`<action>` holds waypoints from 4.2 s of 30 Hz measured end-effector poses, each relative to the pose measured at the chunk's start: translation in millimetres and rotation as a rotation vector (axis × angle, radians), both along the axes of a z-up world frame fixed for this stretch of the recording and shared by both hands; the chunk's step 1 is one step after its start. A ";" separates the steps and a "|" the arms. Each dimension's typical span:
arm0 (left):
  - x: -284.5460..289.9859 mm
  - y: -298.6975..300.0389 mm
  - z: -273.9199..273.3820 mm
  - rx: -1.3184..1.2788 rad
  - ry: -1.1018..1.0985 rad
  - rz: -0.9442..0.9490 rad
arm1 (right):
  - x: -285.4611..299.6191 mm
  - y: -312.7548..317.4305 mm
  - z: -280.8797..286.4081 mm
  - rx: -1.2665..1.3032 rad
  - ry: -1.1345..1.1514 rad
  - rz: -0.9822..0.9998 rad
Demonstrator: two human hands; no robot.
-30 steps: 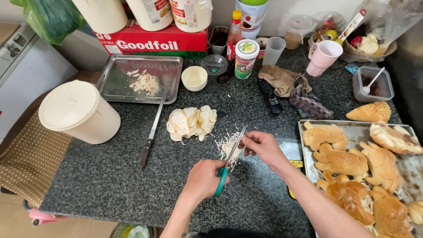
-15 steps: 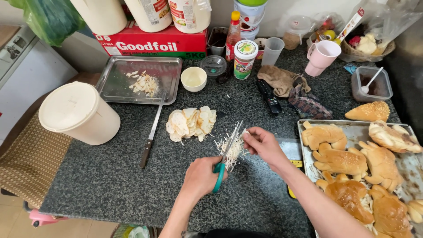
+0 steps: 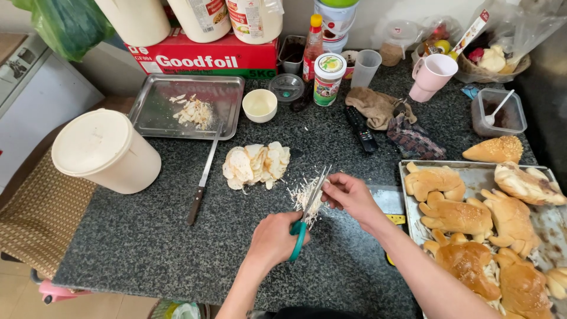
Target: Shredding mushrooms with a pair of scissors on a bakery counter.
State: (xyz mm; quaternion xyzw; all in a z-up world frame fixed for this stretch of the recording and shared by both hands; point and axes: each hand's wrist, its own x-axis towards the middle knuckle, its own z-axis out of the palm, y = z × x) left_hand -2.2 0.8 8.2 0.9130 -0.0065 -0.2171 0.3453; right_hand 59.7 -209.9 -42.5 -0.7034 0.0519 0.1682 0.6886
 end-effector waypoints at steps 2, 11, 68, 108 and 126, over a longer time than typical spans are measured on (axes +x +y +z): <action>0.2 -0.1 1.0 -0.001 0.001 0.003 | 0.3 -0.4 -1.8 0.002 -0.004 -0.001; 1.2 0.5 -1.1 -0.044 -0.011 0.007 | 1.8 -1.5 -8.3 0.002 -0.004 -0.002; -1.0 0.1 -5.8 0.002 -0.009 0.009 | 2.4 -1.2 -11.8 0.049 -0.028 -0.021; 29.0 7.0 -130.7 0.238 -0.320 -0.003 | -27.6 -39.1 -59.2 -0.702 0.049 -0.010; 93.2 6.0 -138.6 0.097 0.050 0.234 | 208.6 -84.8 -85.8 -1.318 -0.149 0.016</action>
